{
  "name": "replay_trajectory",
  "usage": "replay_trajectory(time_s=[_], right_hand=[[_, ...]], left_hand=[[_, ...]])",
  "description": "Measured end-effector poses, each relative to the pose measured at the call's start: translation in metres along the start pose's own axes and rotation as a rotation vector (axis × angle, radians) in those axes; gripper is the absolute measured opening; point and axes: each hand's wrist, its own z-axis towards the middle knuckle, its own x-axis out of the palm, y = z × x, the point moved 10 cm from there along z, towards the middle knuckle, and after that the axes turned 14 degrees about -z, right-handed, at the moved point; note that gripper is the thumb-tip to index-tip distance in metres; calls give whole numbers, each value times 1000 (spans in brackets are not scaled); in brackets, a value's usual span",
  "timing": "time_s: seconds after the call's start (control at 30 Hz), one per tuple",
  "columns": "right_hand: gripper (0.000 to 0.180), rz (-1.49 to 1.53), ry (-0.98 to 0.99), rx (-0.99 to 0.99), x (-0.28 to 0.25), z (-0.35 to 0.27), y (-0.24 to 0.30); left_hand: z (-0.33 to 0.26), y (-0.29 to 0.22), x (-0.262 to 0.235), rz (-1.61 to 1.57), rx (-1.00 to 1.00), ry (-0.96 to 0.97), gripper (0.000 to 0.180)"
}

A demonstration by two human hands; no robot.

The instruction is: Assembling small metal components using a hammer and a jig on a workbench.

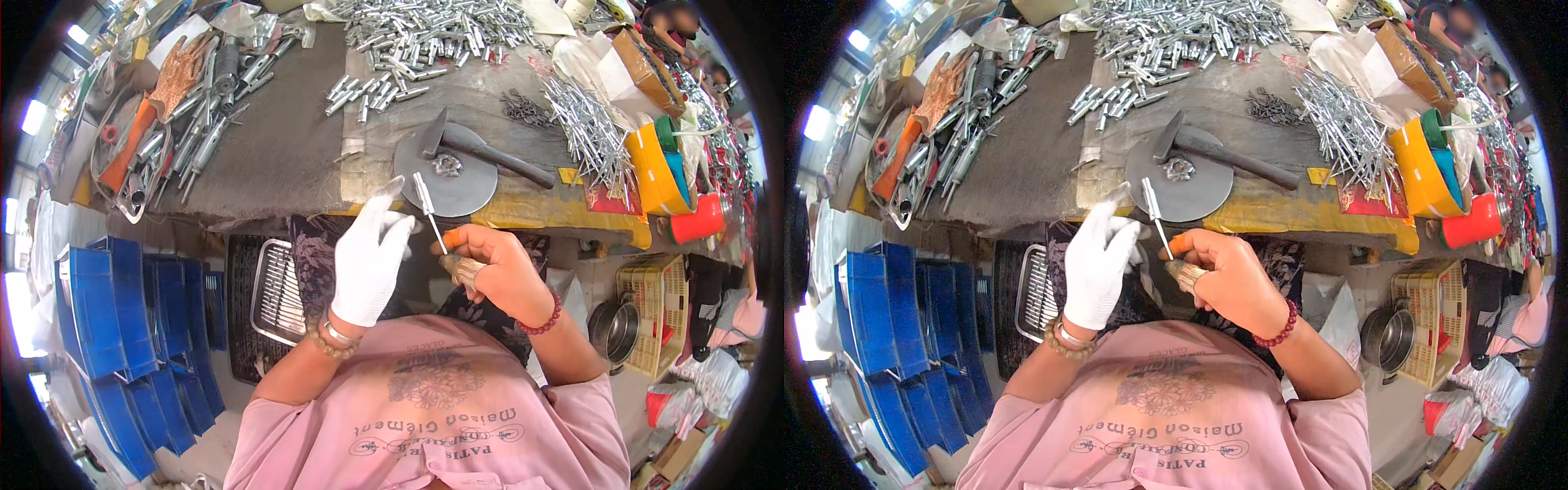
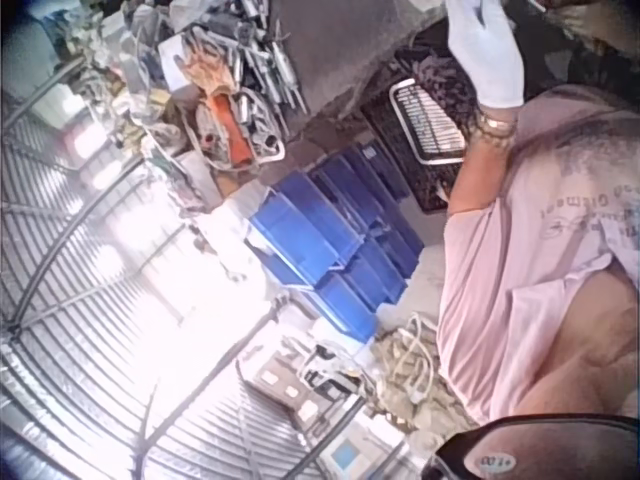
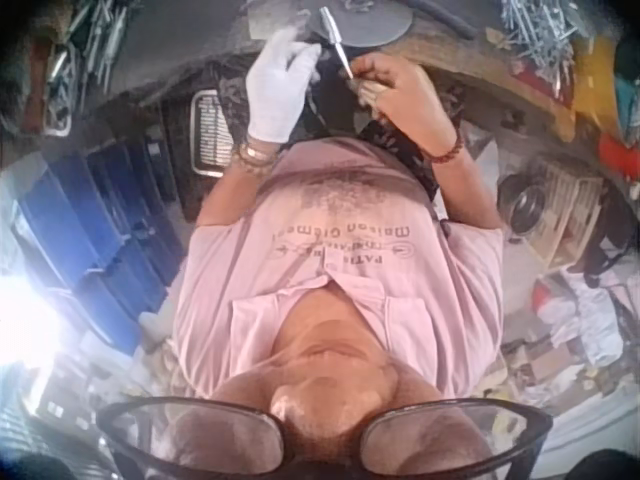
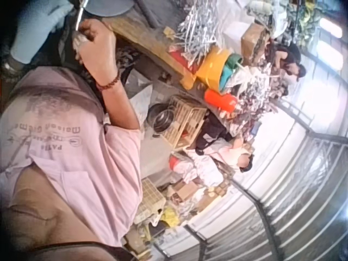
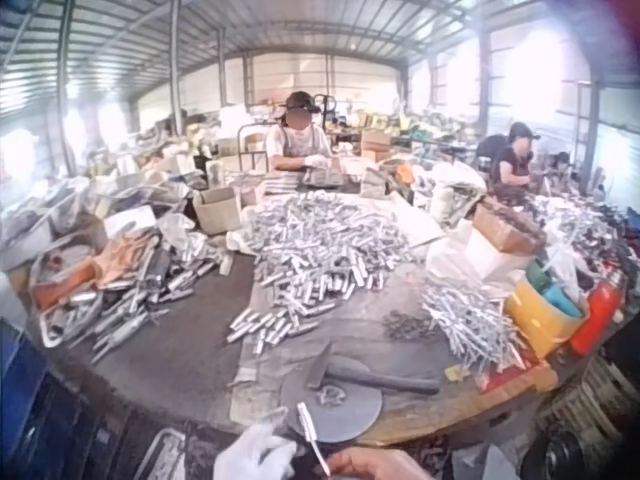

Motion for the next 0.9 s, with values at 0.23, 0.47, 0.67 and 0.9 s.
replay_trajectory(time_s=[0.23, 0.47, 0.67, 0.9], right_hand=[[30, 144, 116, 7, 26, 0, -3], [36, -99, -31, -190, 15, -3, 22], [41, -41, -313, -352, -44, 23, 7], [43, -7, -289, -388, -54, 26, -10]], left_hand=[[-5, 14, 5, -350, -135, 3, 65], [-12, 0, -38, -332, 0, -124, 66], [-43, 49, -196, -56, -18, -641, 62], [-97, 277, -328, -132, -308, -962, 60]])
